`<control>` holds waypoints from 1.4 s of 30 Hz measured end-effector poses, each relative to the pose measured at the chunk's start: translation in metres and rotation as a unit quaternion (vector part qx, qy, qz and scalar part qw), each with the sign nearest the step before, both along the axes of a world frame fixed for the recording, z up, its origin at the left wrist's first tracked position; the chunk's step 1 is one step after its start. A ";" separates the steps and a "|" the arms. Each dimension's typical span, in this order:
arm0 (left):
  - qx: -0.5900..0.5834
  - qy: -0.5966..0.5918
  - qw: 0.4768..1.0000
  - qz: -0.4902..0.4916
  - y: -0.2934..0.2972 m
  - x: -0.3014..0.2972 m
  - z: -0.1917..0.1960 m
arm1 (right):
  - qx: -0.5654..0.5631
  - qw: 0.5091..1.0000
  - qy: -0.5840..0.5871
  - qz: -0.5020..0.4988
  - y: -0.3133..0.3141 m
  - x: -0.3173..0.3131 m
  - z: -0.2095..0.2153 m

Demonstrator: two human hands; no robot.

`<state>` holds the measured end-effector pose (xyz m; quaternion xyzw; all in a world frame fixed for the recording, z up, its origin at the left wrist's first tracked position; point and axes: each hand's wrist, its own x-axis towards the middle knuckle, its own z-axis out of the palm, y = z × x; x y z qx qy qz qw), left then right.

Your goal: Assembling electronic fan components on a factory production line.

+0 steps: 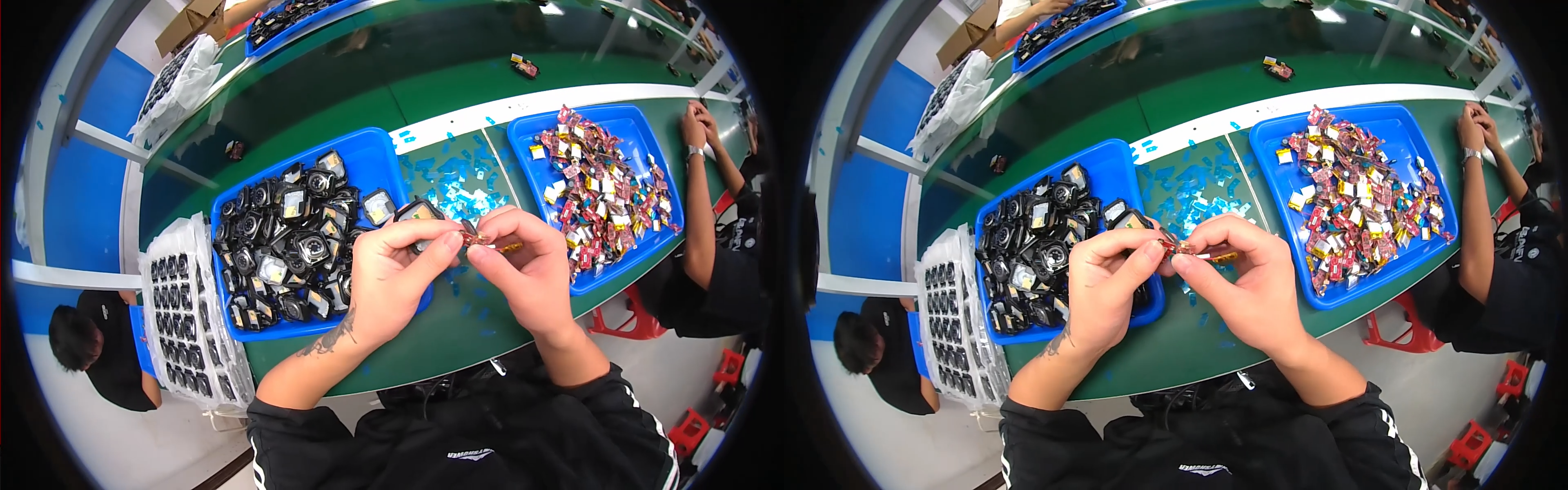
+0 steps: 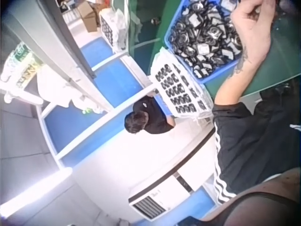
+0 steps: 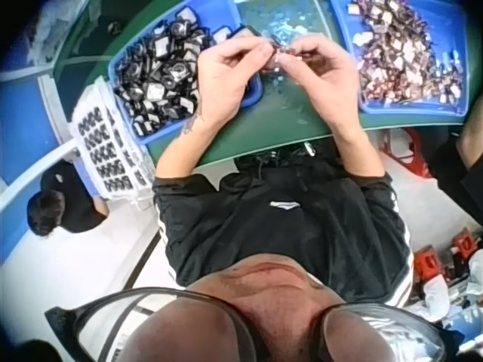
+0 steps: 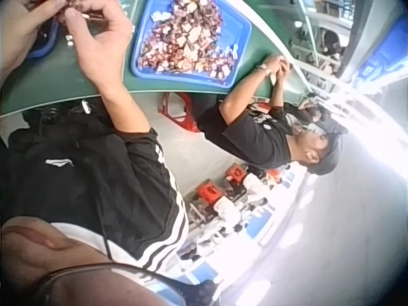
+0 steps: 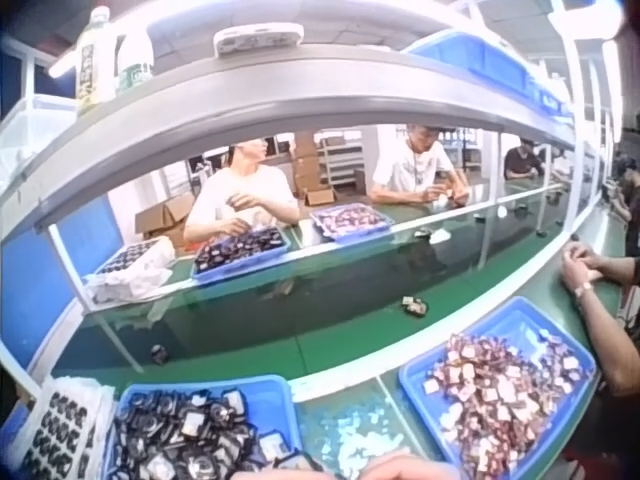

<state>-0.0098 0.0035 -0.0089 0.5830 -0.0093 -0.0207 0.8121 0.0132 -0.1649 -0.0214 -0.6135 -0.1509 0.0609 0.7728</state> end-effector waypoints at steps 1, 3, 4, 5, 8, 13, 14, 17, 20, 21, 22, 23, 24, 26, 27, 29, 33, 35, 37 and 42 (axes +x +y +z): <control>0.027 -0.038 0.999 0.012 -0.002 0.000 0.001 | 0.006 1.000 0.001 -0.001 -0.003 0.000 0.000; 0.037 -0.060 0.998 0.006 -0.003 -0.001 0.002 | 0.102 0.983 0.128 0.082 -0.010 0.000 0.000; 0.030 -0.053 0.998 0.012 -0.004 -0.002 0.003 | 0.129 0.973 0.161 0.101 -0.011 0.000 0.003; 0.022 -0.046 0.999 0.019 -0.005 -0.003 0.004 | 0.132 0.973 0.162 0.099 -0.010 0.000 0.005; 0.023 -0.019 1.000 -0.006 -0.002 -0.002 0.003 | 0.129 0.970 0.168 0.117 -0.010 0.000 0.006; 0.048 -0.034 0.998 0.003 -0.002 -0.001 0.003 | -0.014 0.991 0.063 0.115 -0.017 0.000 0.003; 0.051 -0.034 0.998 0.002 -0.002 -0.001 0.004 | -0.014 0.991 0.064 0.114 -0.017 -0.001 0.003; 0.050 -0.050 0.997 0.000 -0.004 -0.002 0.004 | 0.029 0.991 0.085 0.104 -0.015 0.001 0.002; 0.098 -0.081 0.992 0.016 -0.003 -0.002 0.004 | 0.009 0.992 0.079 0.098 -0.016 0.001 0.002; 0.098 -0.081 0.992 0.017 -0.002 -0.002 0.004 | -0.011 0.992 0.065 0.105 -0.017 0.002 0.004; 0.158 -0.088 0.983 0.023 0.000 -0.002 0.004 | -0.031 0.992 0.052 0.111 -0.018 0.002 0.006; 0.216 -0.094 0.971 0.028 0.002 -0.003 0.004 | -0.031 0.992 0.052 0.113 -0.019 0.002 0.009; 0.216 -0.093 0.971 0.028 0.004 -0.002 0.004 | 0.012 0.984 0.109 0.138 -0.021 0.001 0.012; 0.289 -0.184 0.939 0.021 0.008 -0.001 0.005 | 0.055 0.971 0.166 0.164 -0.022 0.002 0.012; 0.289 -0.183 0.939 0.021 0.007 -0.002 0.006 | 0.017 0.979 0.131 0.153 -0.023 0.003 0.010; 0.185 -0.071 0.980 -0.002 0.006 -0.003 0.011 | -0.020 0.985 0.097 0.141 -0.023 0.003 0.008; 0.163 -0.043 0.985 -0.030 0.006 0.000 0.012 | -0.037 0.995 0.026 0.088 -0.015 0.001 0.009; 0.252 -0.087 0.963 -0.029 0.008 0.000 0.009 | -0.010 0.996 0.046 0.071 -0.013 -0.001 0.009; 0.250 -0.092 0.963 -0.034 0.007 0.000 0.009 | -0.052 0.996 0.029 0.068 -0.013 -0.001 0.010; 0.255 -0.091 0.961 -0.052 0.007 0.000 0.006 | -0.070 0.995 -0.075 0.014 -0.014 0.005 0.001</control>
